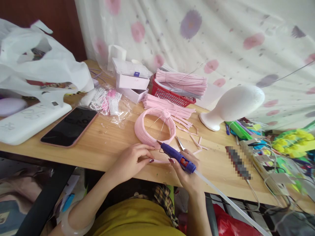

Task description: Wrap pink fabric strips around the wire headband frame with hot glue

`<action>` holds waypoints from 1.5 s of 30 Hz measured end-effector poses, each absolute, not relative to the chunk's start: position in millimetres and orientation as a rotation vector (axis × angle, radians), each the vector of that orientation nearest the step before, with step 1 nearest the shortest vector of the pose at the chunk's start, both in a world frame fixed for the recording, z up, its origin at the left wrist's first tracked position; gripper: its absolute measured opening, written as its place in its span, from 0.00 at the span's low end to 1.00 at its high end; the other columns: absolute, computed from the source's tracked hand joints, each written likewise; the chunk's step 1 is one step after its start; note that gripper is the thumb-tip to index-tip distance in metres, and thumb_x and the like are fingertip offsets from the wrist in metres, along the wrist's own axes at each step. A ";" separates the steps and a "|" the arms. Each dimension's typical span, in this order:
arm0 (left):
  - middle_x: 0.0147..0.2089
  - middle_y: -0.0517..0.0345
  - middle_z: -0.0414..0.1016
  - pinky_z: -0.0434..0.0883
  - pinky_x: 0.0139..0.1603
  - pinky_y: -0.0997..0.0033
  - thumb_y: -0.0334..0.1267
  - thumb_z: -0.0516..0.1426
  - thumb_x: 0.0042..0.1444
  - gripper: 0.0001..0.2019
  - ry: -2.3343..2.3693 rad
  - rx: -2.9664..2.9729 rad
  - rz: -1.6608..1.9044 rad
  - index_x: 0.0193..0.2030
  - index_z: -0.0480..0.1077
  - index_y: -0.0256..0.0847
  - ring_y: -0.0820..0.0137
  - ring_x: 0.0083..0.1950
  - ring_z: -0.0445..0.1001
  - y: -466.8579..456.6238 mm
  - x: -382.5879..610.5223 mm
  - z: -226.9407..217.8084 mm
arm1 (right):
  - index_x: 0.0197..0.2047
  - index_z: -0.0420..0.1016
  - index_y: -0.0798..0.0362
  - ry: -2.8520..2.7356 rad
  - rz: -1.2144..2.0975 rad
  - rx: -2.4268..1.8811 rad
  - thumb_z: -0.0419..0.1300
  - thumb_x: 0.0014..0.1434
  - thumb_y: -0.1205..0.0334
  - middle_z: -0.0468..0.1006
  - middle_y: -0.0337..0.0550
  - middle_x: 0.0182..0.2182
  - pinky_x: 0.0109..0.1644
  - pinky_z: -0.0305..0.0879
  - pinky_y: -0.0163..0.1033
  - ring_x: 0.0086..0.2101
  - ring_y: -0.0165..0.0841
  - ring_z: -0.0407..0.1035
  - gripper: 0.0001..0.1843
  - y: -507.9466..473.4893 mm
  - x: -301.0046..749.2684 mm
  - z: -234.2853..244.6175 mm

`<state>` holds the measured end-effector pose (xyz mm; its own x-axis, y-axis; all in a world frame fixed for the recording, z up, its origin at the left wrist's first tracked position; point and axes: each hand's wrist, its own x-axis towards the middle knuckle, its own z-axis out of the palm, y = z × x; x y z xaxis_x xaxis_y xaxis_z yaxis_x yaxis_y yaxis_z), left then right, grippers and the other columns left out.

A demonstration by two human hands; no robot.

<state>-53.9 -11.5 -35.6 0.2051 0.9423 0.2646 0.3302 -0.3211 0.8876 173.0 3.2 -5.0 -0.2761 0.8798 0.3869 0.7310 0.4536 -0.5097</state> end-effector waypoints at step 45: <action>0.38 0.62 0.83 0.72 0.46 0.72 0.32 0.60 0.60 0.06 1.260 1.769 1.044 0.36 0.79 0.45 0.69 0.42 0.79 -12.6 -56.3 -40.8 | 0.31 0.80 0.55 -1.110 0.249 -2.253 0.55 0.55 0.31 0.82 0.54 0.32 0.26 0.63 0.43 0.22 0.38 0.69 0.33 47.3 268.3 23.8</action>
<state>-56.3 -12.6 -40.8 0.1960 0.9590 0.2049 0.3798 -0.2669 0.8857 268.3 47.3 23.8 0.6314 0.7697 0.0949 0.6556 -0.4644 -0.5954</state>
